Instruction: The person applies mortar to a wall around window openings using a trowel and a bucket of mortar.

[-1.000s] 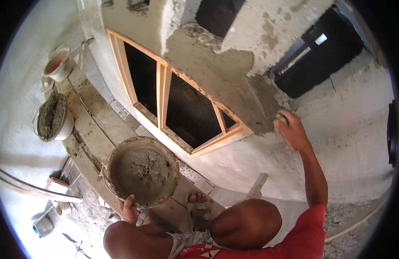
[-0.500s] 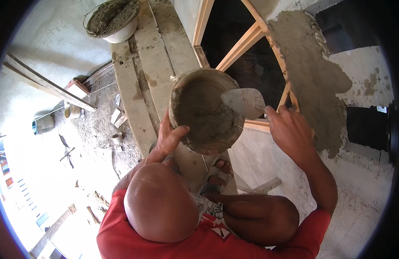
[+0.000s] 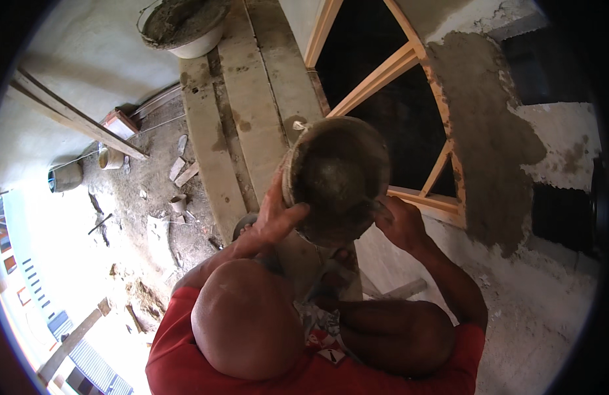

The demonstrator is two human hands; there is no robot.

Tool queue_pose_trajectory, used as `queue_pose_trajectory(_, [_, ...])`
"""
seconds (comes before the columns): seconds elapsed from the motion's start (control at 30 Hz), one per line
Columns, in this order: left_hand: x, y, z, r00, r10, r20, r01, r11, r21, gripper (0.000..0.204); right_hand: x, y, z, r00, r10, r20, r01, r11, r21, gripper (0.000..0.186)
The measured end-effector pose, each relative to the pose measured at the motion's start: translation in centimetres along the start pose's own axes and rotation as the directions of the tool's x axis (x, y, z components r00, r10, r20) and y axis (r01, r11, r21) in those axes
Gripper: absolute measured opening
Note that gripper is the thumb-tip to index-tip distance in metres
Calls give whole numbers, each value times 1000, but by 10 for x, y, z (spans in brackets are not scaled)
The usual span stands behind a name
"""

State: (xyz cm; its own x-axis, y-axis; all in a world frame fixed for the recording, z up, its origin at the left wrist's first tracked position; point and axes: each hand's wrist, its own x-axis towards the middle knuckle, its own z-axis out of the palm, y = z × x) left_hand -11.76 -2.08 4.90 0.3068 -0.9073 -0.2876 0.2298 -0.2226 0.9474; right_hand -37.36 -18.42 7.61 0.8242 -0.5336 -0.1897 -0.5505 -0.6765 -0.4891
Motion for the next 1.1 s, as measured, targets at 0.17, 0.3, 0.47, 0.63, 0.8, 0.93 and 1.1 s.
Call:
queue_pose_trajectory(0.17, [4,-27,-21,947,-256,-196,264,965,13,83,-11,11,0,998,46,-34,-46,999,3,38])
queue_pose_trajectory(0.3, [6,-46,-52,959,-202,-196,139,946,-292,71,-17,-16,-57,989,139,-58,-132,984,120,37])
queue_pose_trajectory(0.47, [11,-26,-24,974,-71,-214,17,969,-246,65,-49,-55,-173,967,253,-28,-243,950,197,39])
queue_pose_trajectory(0.63, [9,-37,-36,977,-108,-186,56,962,-266,66,-78,-102,-266,973,215,-77,-209,974,87,43])
queue_pose_trajectory(0.8, [7,-31,-34,963,-84,-255,32,979,-203,61,-94,-98,-319,974,221,-56,-206,959,192,52])
queue_pose_trajectory(0.93, [7,-29,-35,968,-110,-226,46,962,-270,69,-83,-42,-342,744,661,-92,-577,707,409,43])
queue_pose_trajectory(1.1, [0,-29,-49,965,-154,-213,126,983,-137,59,-125,-54,-418,589,568,-575,-557,801,220,36])
